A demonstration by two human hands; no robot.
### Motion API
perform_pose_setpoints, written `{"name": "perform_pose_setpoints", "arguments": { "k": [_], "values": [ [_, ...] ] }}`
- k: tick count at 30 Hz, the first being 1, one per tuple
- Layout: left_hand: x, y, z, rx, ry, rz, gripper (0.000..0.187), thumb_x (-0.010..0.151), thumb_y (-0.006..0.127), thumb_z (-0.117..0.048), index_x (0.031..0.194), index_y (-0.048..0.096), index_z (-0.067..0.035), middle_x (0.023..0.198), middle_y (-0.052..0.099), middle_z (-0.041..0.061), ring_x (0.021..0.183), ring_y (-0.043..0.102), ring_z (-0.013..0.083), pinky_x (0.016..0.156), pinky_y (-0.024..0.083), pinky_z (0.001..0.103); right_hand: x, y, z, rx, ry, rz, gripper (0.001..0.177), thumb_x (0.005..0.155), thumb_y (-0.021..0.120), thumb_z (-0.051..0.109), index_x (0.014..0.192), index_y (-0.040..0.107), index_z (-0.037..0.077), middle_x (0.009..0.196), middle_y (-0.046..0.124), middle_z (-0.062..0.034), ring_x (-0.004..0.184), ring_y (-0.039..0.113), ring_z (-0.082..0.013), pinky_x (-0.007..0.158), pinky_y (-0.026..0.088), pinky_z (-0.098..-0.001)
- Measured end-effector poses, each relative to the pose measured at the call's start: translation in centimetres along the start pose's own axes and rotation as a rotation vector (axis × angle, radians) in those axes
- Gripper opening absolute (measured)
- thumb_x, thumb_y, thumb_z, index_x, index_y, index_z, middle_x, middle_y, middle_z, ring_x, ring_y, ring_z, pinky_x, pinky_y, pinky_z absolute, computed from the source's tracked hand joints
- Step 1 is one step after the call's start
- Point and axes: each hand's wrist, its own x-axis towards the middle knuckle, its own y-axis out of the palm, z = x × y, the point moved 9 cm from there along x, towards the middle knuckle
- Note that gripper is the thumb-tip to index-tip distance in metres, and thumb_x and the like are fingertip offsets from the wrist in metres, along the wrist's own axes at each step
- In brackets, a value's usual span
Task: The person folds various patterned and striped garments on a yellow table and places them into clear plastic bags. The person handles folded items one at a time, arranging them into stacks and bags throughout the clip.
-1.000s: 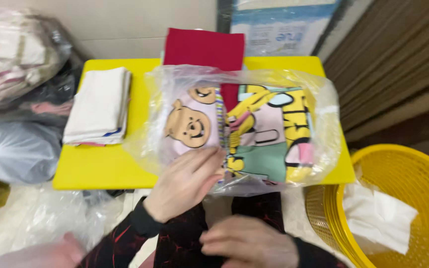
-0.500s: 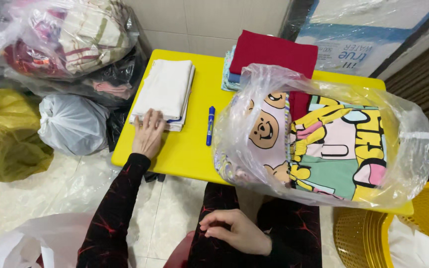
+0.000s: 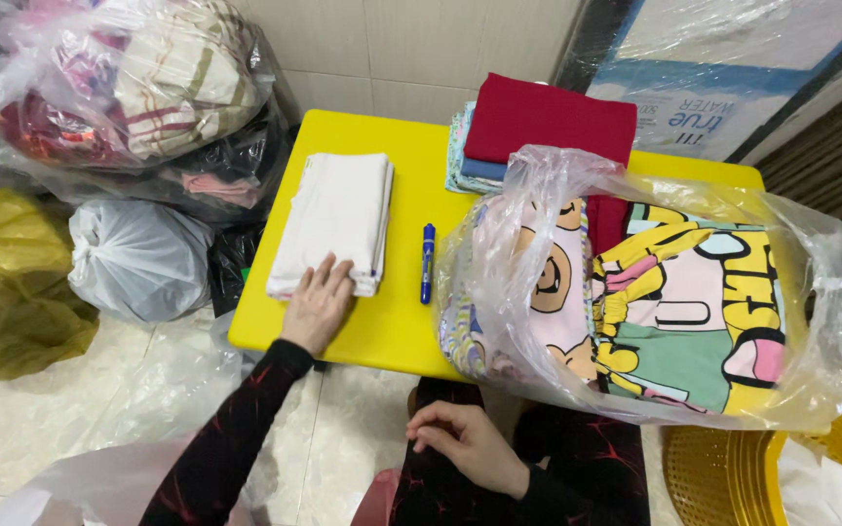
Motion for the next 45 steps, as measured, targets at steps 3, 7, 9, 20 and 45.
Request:
{"name": "perform_pose_setpoints", "arguments": {
  "k": [3,7,9,20,45],
  "values": [
    [-2.8,-1.6,-4.6,0.018,0.008,0.055,0.030,0.085,0.064,-0.015,0.112,0.062,-0.003,0.143,0.055,0.013,0.137,0.048,0.0388,0.105,0.045,0.055,2.1,-0.3,-0.2,0.114,-0.098,-0.080,0.022,0.100,0.062,0.001,0.121,0.065,-0.003,0.114,0.068,-0.0083,0.102,0.066,-0.0119,0.091,0.055,-0.0272],
    [-5.0,-5.1,-5.5,-0.306,-0.165,-0.023,0.031,0.081,0.069,-0.015,0.110,0.066,-0.005,0.138,0.058,0.014,0.131,0.052,0.0374,0.103,0.046,0.052,5.2,-0.9,-0.4,0.132,-0.180,-0.199,0.047,0.095,0.061,-0.002,0.141,0.052,0.002,0.137,0.059,-0.0083,0.127,0.056,-0.0133,0.102,0.049,-0.0284],
    [-5.5,-6.1,-1.9,-0.575,-0.423,-0.143,0.033,0.084,0.070,-0.015,0.114,0.068,-0.003,0.135,0.060,0.015,0.125,0.055,0.0362,0.103,0.048,0.046,7.0,-1.3,0.0,0.105,-0.228,-0.242,0.055,0.093,0.062,-0.002,0.146,0.047,0.002,0.144,0.055,-0.0077,0.133,0.053,-0.0146,0.105,0.048,-0.0297],
    [-7.8,-1.6,8.7,-0.438,-0.801,-0.072,0.040,0.085,0.078,-0.030,0.107,0.071,0.002,0.092,0.073,0.020,0.086,0.070,0.0373,0.077,0.055,0.046,16.7,-4.8,-6.1,0.315,0.002,-0.450,0.051,0.090,0.066,0.008,0.139,0.054,0.003,0.131,0.065,-0.0079,0.116,0.062,-0.0171,0.096,0.049,-0.0302],
    [-5.4,2.9,6.6,-2.505,-1.278,-0.123,0.073,0.094,0.062,-0.047,0.144,0.047,0.005,0.133,0.065,0.023,0.117,0.066,0.0370,0.098,0.054,0.050,20.8,-0.2,-2.9,0.815,0.055,-0.207,0.026,0.093,0.065,0.010,0.118,0.058,0.010,0.110,0.066,-0.0078,0.085,0.064,-0.0211,0.072,0.054,-0.0331]
  ]
}}
